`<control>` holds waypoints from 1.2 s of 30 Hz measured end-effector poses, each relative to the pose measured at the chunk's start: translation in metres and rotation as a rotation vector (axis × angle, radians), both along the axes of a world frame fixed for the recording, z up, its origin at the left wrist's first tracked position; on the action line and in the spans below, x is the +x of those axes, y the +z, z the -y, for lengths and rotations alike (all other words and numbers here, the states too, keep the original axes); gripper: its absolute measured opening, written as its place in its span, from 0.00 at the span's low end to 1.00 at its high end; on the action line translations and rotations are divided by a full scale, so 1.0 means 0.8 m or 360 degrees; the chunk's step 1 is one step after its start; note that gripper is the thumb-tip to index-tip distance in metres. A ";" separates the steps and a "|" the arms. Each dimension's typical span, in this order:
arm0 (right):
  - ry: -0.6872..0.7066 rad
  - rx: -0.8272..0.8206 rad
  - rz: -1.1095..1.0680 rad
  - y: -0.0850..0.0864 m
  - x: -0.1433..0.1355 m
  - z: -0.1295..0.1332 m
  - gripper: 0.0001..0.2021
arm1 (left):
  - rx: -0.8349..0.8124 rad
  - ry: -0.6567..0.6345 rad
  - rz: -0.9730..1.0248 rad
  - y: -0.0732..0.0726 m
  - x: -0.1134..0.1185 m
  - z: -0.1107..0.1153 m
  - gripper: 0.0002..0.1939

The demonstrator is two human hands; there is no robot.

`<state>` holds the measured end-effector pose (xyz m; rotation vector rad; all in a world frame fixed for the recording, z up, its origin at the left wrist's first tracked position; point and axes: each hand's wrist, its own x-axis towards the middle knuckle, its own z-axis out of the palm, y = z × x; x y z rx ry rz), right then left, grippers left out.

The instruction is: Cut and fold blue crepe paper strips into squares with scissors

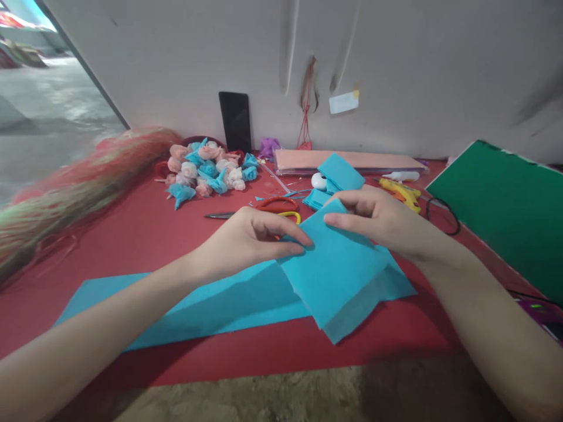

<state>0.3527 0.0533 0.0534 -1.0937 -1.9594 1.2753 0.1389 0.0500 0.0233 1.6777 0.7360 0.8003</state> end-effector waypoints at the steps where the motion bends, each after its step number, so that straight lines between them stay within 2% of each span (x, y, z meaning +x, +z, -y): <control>1: 0.0020 -0.0012 0.0012 0.000 -0.001 0.000 0.12 | 0.0048 -0.0017 -0.0026 -0.001 -0.001 -0.001 0.07; 8: 0.0000 -0.0096 0.0063 -0.001 0.003 -0.002 0.09 | 0.0230 -0.0031 -0.0163 -0.006 -0.008 -0.002 0.20; 13: 0.0111 -0.0178 0.0181 -0.002 0.004 -0.003 0.07 | 0.0159 -0.0121 -0.0084 -0.005 -0.006 0.003 0.28; 15: 0.0117 -0.0195 0.0194 -0.003 0.002 -0.002 0.08 | 0.0097 -0.0099 0.0008 -0.006 -0.003 0.003 0.30; 18: 0.0080 -0.0160 0.0179 -0.002 -0.001 -0.001 0.09 | -0.0016 0.0107 -0.0022 -0.008 0.000 -0.001 0.20; 20: 0.0052 -0.0139 0.0165 -0.002 -0.004 0.000 0.10 | -0.0065 0.0169 -0.0134 -0.008 0.000 -0.004 0.13; 24: 0.0075 -0.0061 0.0280 -0.006 -0.007 0.000 0.13 | -0.0012 0.0171 -0.0303 -0.007 -0.001 -0.005 0.12; 26: 0.0177 0.0063 0.0401 -0.010 -0.008 0.001 0.13 | 0.0060 0.0132 -0.0367 -0.005 -0.001 -0.002 0.12; 30: 0.0490 0.0190 0.0505 -0.011 -0.007 0.005 0.12 | 0.0233 -0.0088 -0.0539 0.000 -0.001 0.004 0.10; 33: 0.0634 0.0069 0.0511 -0.003 -0.002 0.009 0.13 | 0.0324 -0.0174 -0.0583 0.003 -0.002 0.005 0.09; 36: 0.0657 -0.0034 0.0607 0.010 0.013 0.007 0.16 | 0.0373 -0.0158 -0.0565 0.005 -0.005 0.002 0.08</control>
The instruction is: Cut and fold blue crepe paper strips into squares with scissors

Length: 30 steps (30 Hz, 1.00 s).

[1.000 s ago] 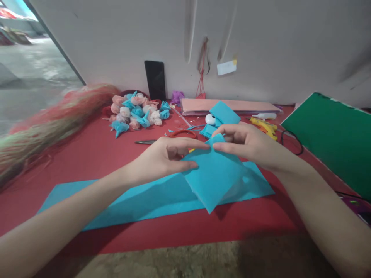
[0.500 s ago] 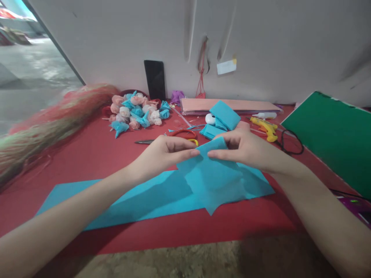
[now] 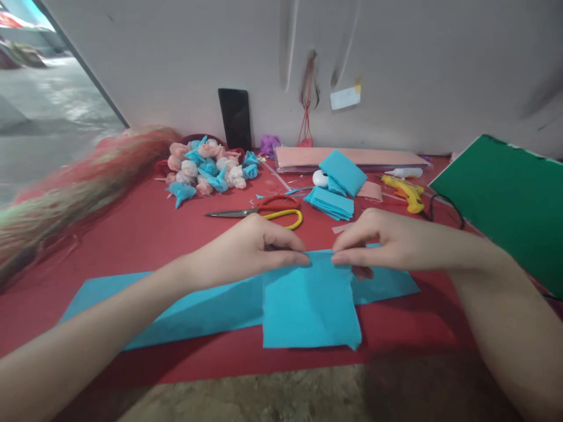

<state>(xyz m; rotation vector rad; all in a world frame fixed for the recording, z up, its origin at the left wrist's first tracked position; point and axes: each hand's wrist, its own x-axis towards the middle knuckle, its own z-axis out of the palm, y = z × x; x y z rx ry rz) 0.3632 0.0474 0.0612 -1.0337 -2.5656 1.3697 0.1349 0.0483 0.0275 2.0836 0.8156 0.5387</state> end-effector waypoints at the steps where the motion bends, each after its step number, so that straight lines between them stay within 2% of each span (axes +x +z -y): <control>1: -0.0010 0.0011 0.0037 0.004 0.007 -0.002 0.16 | 0.0004 0.0014 0.0002 0.000 -0.001 -0.001 0.08; 4: -0.0055 0.0038 0.0091 0.011 0.023 -0.010 0.14 | -0.0032 0.0060 0.0008 0.000 -0.003 -0.002 0.09; 7: -0.0173 0.0093 0.0011 0.007 0.023 -0.014 0.10 | -0.0092 0.0103 0.0043 -0.001 -0.002 0.000 0.09; 9: -0.0196 0.0158 -0.0047 0.000 0.013 -0.013 0.13 | -0.0140 0.0133 0.0067 -0.002 0.000 0.001 0.09; 12: -0.0097 0.0157 -0.0045 -0.011 -0.005 -0.009 0.12 | -0.0203 0.0187 0.0098 -0.003 0.002 0.001 0.10; 14: -0.0110 0.0136 -0.0061 -0.015 -0.010 -0.008 0.17 | -0.0234 0.0238 0.0132 -0.004 0.002 -0.001 0.10; 18: -0.0263 0.0143 -0.0059 -0.015 -0.002 -0.013 0.21 | -0.0286 0.0354 0.0248 -0.001 -0.003 -0.009 0.05; 23: -0.0340 0.0252 -0.0072 -0.006 0.015 -0.014 0.20 | -0.0460 0.0269 0.0351 0.005 -0.019 -0.021 0.03; 25: -0.0373 0.0294 -0.0151 -0.003 0.015 -0.011 0.20 | -0.0406 0.0319 0.0522 0.002 -0.020 -0.025 0.05; 27: -0.0436 0.0280 -0.0236 -0.002 0.011 -0.008 0.20 | -0.0444 0.0389 0.0822 -0.003 -0.014 -0.026 0.10; 29: -0.0532 0.0242 -0.0320 -0.002 0.005 -0.006 0.18 | -0.0730 0.0331 0.1055 -0.011 -0.004 -0.024 0.18; 30: -0.0589 0.0225 -0.0362 -0.003 0.002 -0.005 0.17 | -0.0921 0.0236 0.1070 -0.015 0.002 -0.021 0.22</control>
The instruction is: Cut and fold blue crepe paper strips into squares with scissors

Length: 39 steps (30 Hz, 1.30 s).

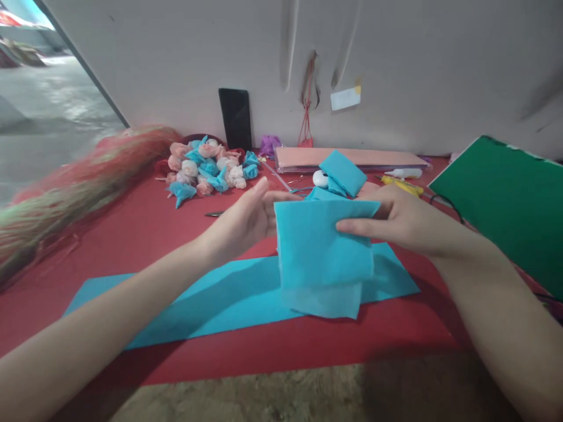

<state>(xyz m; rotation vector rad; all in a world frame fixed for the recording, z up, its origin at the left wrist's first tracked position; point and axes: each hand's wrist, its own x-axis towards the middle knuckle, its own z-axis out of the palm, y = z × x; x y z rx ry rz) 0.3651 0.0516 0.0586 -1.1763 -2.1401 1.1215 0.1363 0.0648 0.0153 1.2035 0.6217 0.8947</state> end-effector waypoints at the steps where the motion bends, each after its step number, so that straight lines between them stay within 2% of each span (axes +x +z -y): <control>1: -0.0064 -0.0009 -0.0045 -0.001 -0.003 0.000 0.17 | -0.0103 -0.0126 0.0022 -0.004 0.005 0.004 0.27; 2: -0.0134 -0.0010 -0.0084 -0.003 -0.006 -0.001 0.17 | -0.0178 -0.0215 0.0038 -0.007 0.010 0.009 0.30; 4: -0.0281 0.0007 -0.0135 -0.006 -0.010 -0.003 0.18 | -0.0230 -0.0255 0.0013 -0.011 0.016 0.019 0.25; 7: -0.0458 0.0065 -0.0216 -0.011 -0.013 -0.007 0.18 | -0.0265 -0.0085 -0.0120 -0.011 0.019 0.031 0.12; 10: -0.0524 0.0120 -0.0292 -0.015 -0.011 -0.009 0.19 | -0.0299 0.0047 -0.0165 -0.006 0.020 0.038 0.08; 12: -0.0459 0.0105 -0.0296 -0.014 -0.007 -0.009 0.18 | -0.0281 0.0091 -0.0144 -0.003 0.021 0.038 0.08; 17: 0.0062 -0.0163 -0.0203 -0.005 -0.004 -0.003 0.12 | -0.0195 0.0175 -0.0139 -0.005 0.019 0.034 0.09; 19: 0.0162 -0.0223 -0.0173 -0.003 -0.005 -0.002 0.10 | -0.0179 0.0158 -0.0095 -0.007 0.018 0.032 0.08; 29: 0.0109 -0.0261 -0.0290 -0.007 -0.003 -0.007 0.08 | -0.0119 0.0277 -0.0118 -0.006 0.018 0.032 0.08; 39: 0.0087 -0.0276 -0.0362 -0.007 -0.006 -0.008 0.08 | -0.0061 0.0174 -0.0035 -0.005 0.017 0.031 0.05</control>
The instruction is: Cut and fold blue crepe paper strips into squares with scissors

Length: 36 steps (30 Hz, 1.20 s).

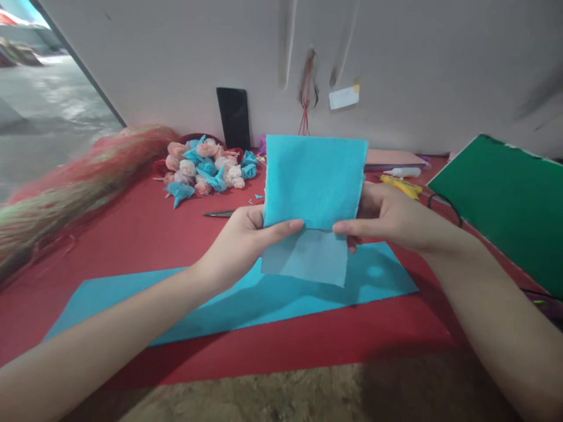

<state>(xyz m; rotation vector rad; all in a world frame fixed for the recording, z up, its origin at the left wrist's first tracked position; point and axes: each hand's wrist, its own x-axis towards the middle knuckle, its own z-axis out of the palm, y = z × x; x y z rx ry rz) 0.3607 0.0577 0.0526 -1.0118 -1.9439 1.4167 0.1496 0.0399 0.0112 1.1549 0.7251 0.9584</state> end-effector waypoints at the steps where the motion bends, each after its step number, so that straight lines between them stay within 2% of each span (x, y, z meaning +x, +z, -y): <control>1: 0.0000 0.0000 0.0004 0.000 0.000 0.000 0.08 | 0.0002 -0.0012 0.0005 0.000 0.000 0.000 0.05; 13: -0.0064 0.0057 0.0025 -0.008 -0.004 -0.002 0.05 | 0.0037 -0.0082 0.0072 0.005 0.001 0.000 0.05; 18: -0.0083 0.0032 0.0070 -0.003 -0.002 0.000 0.09 | 0.0114 -0.0035 -0.0031 0.000 0.001 -0.001 0.07; 20: -0.0084 0.0122 0.0132 -0.003 0.000 0.000 0.09 | 0.0362 0.0106 -0.0234 -0.002 -0.003 -0.006 0.08; 22: -0.0099 0.0323 0.0190 -0.005 0.002 -0.002 0.08 | 0.0882 0.0316 -0.0591 0.000 -0.010 -0.011 0.08; 24: -0.0170 0.0517 0.0234 -0.011 0.006 -0.006 0.07 | 0.1664 0.0414 -0.0980 0.005 -0.018 -0.012 0.10; 26: -0.0309 0.0572 0.0274 -0.019 0.012 -0.009 0.09 | 0.2492 0.0334 -0.1328 0.007 -0.025 -0.002 0.15; 27: -0.0384 0.0540 0.0295 -0.024 0.015 -0.009 0.10 | 0.2804 0.0249 -0.1538 0.006 -0.027 0.008 0.16; 29: -0.0489 0.0466 0.0342 -0.034 0.020 -0.005 0.10 | 0.2948 0.0220 -0.2025 -0.004 -0.028 0.036 0.18; 31: -0.0510 0.0482 0.0445 -0.043 0.021 0.008 0.08 | 0.2848 0.0104 -0.2328 -0.020 -0.027 0.068 0.21; 33: -0.0465 0.0584 0.0592 -0.054 0.018 0.028 0.08 | 0.2709 0.0062 -0.2475 -0.038 -0.026 0.093 0.22; 34: -0.0414 0.0636 0.0646 -0.060 0.015 0.039 0.08 | 0.2697 -0.0049 -0.2510 -0.046 -0.026 0.102 0.22; 36: -0.0267 0.0696 0.0703 -0.074 0.010 0.062 0.09 | 0.2647 -0.0146 -0.2576 -0.057 -0.028 0.111 0.22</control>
